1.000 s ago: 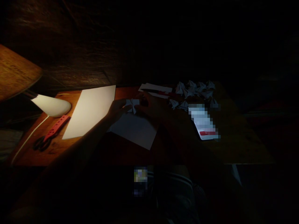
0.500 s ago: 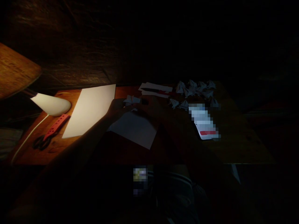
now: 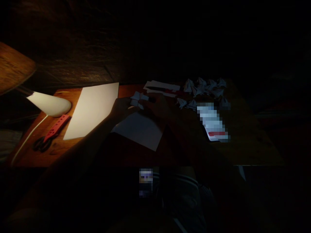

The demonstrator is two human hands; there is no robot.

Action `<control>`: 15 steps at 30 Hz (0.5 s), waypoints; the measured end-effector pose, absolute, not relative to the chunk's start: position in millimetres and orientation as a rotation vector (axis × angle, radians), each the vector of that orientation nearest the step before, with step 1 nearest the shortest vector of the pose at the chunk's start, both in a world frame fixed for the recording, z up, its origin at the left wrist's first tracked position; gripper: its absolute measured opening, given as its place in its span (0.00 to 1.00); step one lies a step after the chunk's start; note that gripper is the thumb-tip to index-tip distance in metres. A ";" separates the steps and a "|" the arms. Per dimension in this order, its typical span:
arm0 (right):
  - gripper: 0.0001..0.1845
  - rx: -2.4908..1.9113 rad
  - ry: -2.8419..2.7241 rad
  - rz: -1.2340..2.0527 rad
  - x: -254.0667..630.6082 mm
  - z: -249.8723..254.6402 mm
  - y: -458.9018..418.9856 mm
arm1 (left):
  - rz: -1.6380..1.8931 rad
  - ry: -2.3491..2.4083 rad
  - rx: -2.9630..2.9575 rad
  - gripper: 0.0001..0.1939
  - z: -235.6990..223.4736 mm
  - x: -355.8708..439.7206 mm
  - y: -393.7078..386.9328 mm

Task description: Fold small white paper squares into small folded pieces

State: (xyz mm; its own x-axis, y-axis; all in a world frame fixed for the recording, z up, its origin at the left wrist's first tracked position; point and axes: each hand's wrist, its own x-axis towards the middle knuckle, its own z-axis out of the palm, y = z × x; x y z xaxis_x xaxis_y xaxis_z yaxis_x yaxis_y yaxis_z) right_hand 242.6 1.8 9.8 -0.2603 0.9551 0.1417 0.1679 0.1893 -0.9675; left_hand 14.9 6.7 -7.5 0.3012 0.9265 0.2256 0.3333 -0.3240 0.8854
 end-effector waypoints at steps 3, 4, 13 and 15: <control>0.30 -1.074 -1.635 1.113 241.5 7.7 3.1 | 1.008 1.132 1.811 0.16 -6.9 14.6 6.5; 0.29 -1.065 -1.644 1.099 241.2 6.9 3.3 | 1.011 1.133 1.810 0.16 -7.4 14.7 6.9; 0.17 -1.158 -1.792 0.786 248.0 1.8 5.5 | 1.084 1.099 1.845 0.16 -17.2 14.9 14.2; 0.17 -1.190 -1.857 0.647 250.1 3.5 4.4 | 1.122 1.115 1.895 0.20 -16.5 13.8 14.7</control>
State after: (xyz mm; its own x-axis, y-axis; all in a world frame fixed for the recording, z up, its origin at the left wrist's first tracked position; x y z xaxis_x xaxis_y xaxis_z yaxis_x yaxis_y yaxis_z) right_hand 250.1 4.4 3.5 -0.2188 0.9068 0.3604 0.4867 0.4215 -0.7652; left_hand 13.8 14.7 -16.5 0.2683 0.9014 0.3398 0.3345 -0.4180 0.8446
